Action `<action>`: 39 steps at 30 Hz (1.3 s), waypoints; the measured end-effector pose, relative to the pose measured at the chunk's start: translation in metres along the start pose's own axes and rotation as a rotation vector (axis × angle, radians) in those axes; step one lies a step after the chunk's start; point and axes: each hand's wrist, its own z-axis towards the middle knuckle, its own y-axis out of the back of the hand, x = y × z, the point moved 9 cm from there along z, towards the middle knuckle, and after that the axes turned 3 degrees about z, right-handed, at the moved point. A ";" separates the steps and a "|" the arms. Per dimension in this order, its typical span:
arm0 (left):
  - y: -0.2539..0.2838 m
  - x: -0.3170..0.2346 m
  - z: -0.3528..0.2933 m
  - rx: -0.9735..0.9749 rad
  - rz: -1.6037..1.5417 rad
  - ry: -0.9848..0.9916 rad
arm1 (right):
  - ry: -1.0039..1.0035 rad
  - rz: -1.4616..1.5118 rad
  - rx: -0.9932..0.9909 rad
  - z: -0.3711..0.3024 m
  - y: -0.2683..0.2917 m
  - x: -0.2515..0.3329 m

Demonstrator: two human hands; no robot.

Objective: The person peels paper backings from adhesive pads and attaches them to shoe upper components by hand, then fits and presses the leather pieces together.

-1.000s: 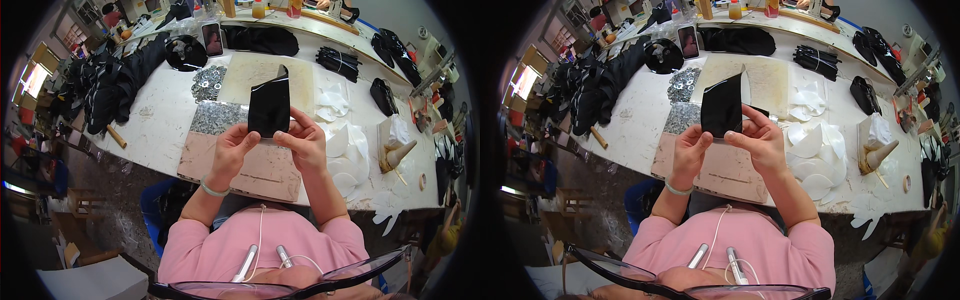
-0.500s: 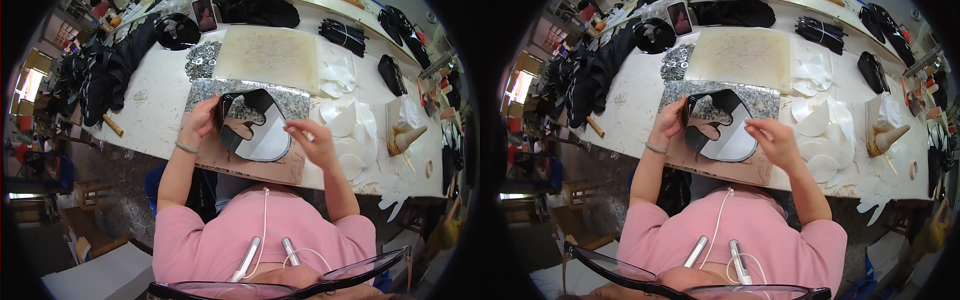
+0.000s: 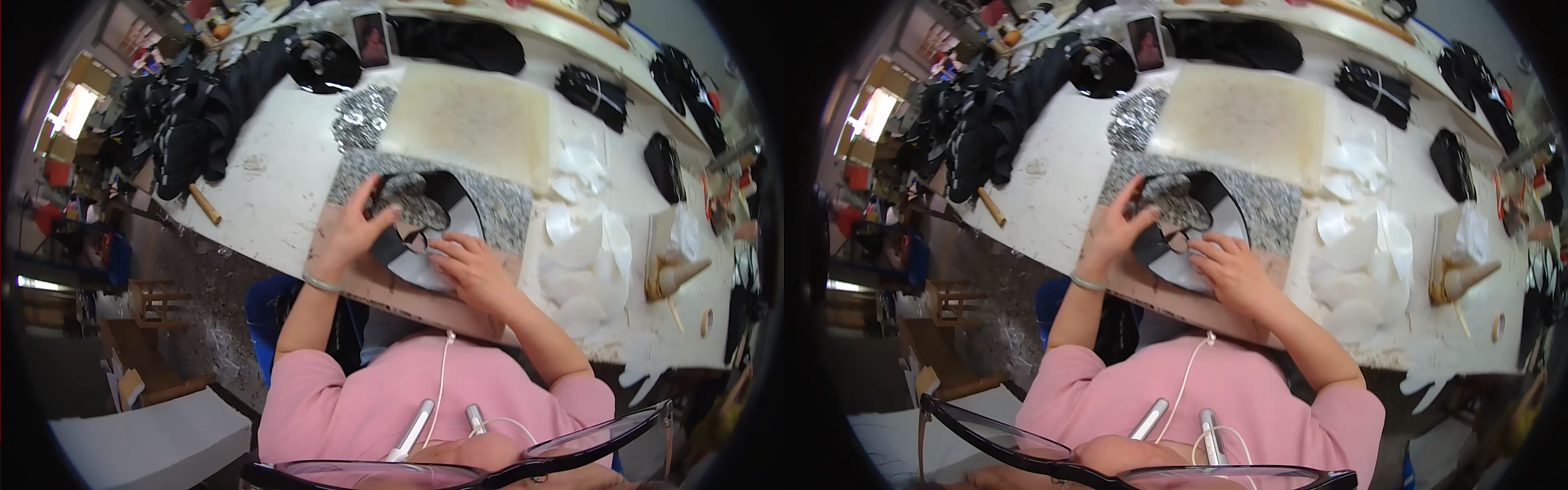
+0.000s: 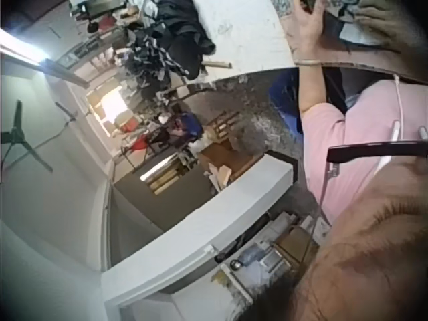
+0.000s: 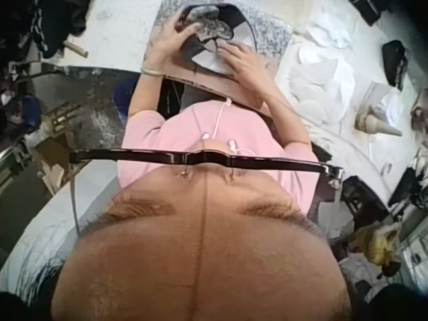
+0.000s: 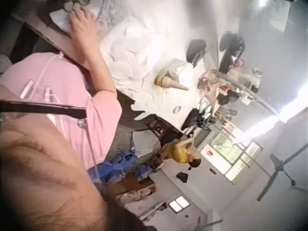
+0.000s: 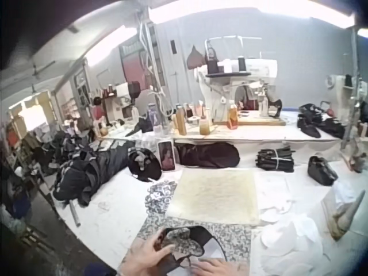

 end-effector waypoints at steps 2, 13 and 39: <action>-0.004 0.005 0.001 -0.073 -0.128 -0.075 | 0.032 -0.019 0.037 0.014 -0.015 -0.005; 0.041 0.011 0.108 0.069 -0.318 0.046 | -0.104 0.132 -0.095 0.032 0.009 -0.019; 0.044 0.032 0.116 -0.034 -0.513 0.032 | -0.509 -0.599 -0.548 0.247 0.131 -0.426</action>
